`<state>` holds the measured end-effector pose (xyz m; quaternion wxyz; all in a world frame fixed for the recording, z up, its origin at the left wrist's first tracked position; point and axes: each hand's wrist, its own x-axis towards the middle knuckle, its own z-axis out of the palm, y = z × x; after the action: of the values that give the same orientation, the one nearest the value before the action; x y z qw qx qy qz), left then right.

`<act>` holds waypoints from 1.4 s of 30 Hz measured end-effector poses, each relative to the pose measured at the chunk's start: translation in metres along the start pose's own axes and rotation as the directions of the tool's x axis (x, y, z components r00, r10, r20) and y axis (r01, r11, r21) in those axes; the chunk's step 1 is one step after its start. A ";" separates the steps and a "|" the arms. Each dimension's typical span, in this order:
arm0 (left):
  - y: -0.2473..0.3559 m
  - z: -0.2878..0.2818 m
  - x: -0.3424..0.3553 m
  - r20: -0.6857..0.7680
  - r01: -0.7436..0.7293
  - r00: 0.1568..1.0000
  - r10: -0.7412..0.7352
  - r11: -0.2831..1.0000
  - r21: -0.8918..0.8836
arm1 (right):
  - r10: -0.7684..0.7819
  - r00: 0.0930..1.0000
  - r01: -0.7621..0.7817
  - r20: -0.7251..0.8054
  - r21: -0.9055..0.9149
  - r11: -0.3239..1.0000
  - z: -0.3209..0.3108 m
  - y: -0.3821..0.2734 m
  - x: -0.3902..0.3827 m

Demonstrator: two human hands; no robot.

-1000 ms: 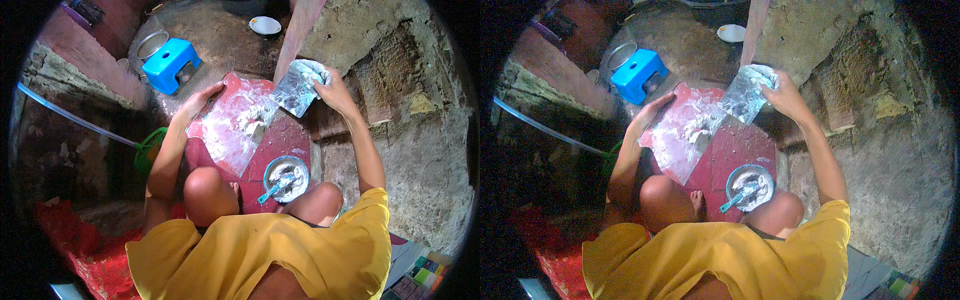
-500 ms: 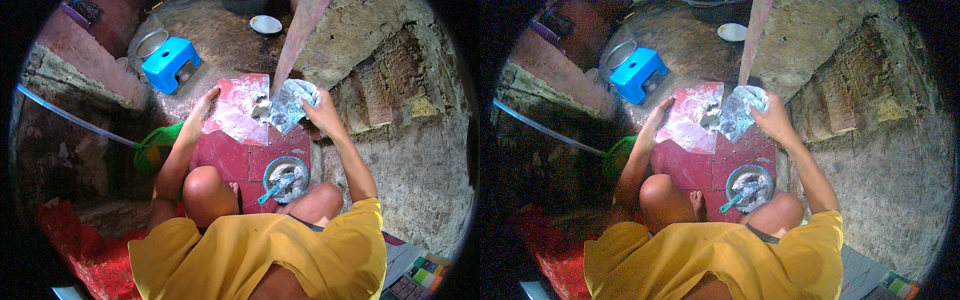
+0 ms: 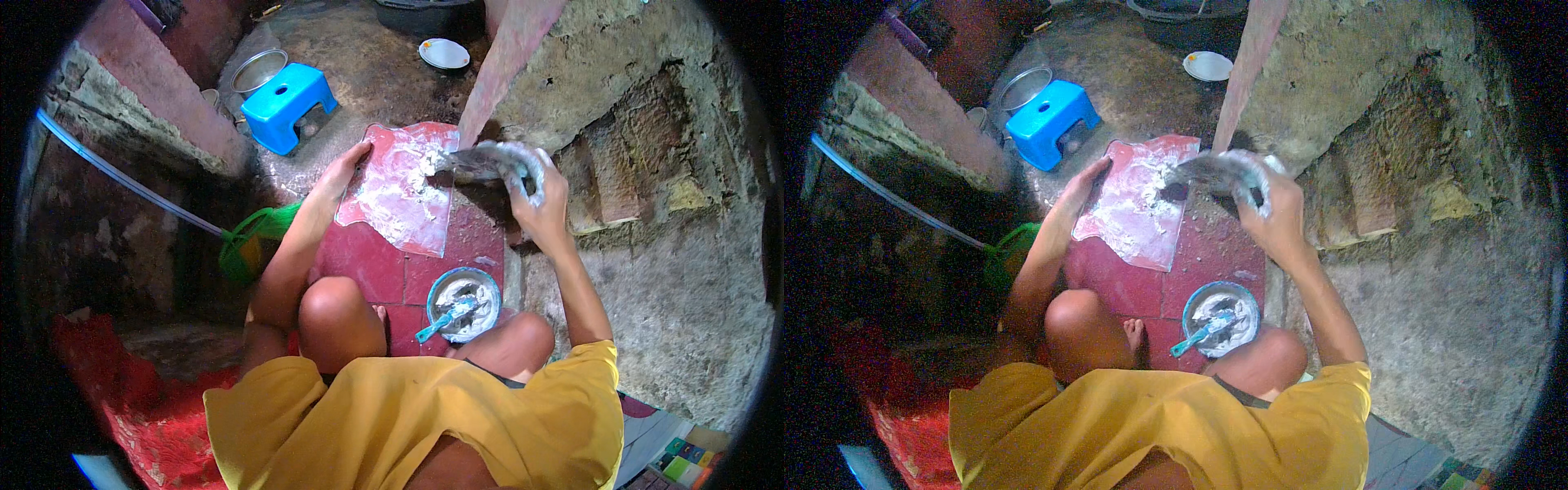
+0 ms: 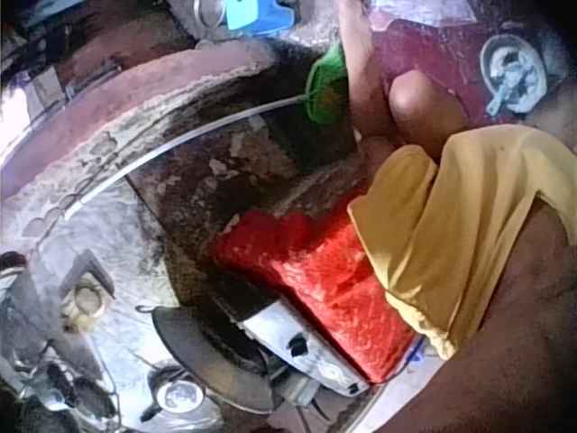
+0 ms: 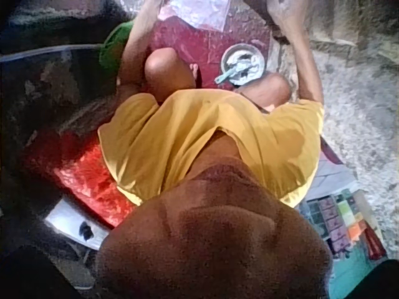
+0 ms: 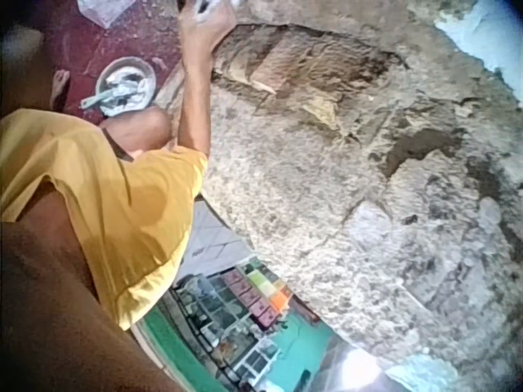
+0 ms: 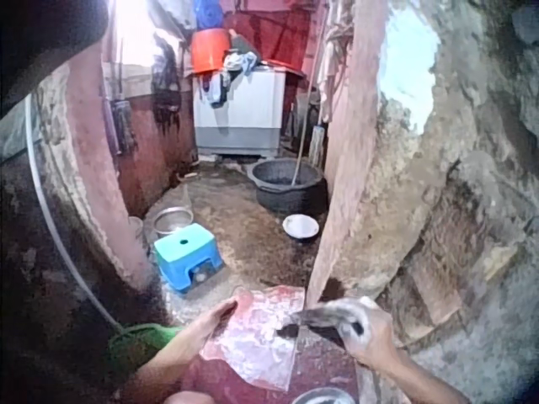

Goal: The person applies plaster to a stone wall using a putty knife and a hawk. The person scrapes plaster from the hawk and smears it onto specific areas of the wall, smoothing the surface in several locations.

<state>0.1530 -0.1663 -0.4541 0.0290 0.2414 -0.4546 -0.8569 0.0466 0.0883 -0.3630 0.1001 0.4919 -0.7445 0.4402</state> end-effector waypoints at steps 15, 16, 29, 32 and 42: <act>-0.006 -0.012 0.015 0.011 0.117 0.993 -0.116 0.990 -0.080 | -0.423 0.710 0.571 0.564 -0.108 0.814 0.001 -0.030 -0.007; -0.006 -0.013 0.014 0.004 0.107 0.994 -0.107 0.993 -0.044 | -0.380 0.721 0.531 0.579 -0.110 0.840 -0.001 -0.031 -0.005; 0.003 0.002 0.001 -0.017 0.006 1.000 -0.004 0.992 0.128 | -0.012 0.965 -0.021 0.262 0.124 0.992 -0.009 -0.002 0.016; 0.006 0.007 0.002 -0.046 0.041 0.998 -0.034 0.985 0.168 | -0.106 0.946 0.093 0.306 0.056 0.994 -0.004 0.008 0.010; -0.011 -0.010 0.007 -0.083 0.018 0.997 -0.008 0.993 0.117 | 0.039 0.923 -0.043 0.382 0.002 0.999 0.008 -0.007 -0.010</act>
<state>0.1528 -0.1695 -0.4699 0.0278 0.2807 -0.5013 -0.8180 0.0598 0.0878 -0.3695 -0.0585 0.5528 -0.7577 0.3419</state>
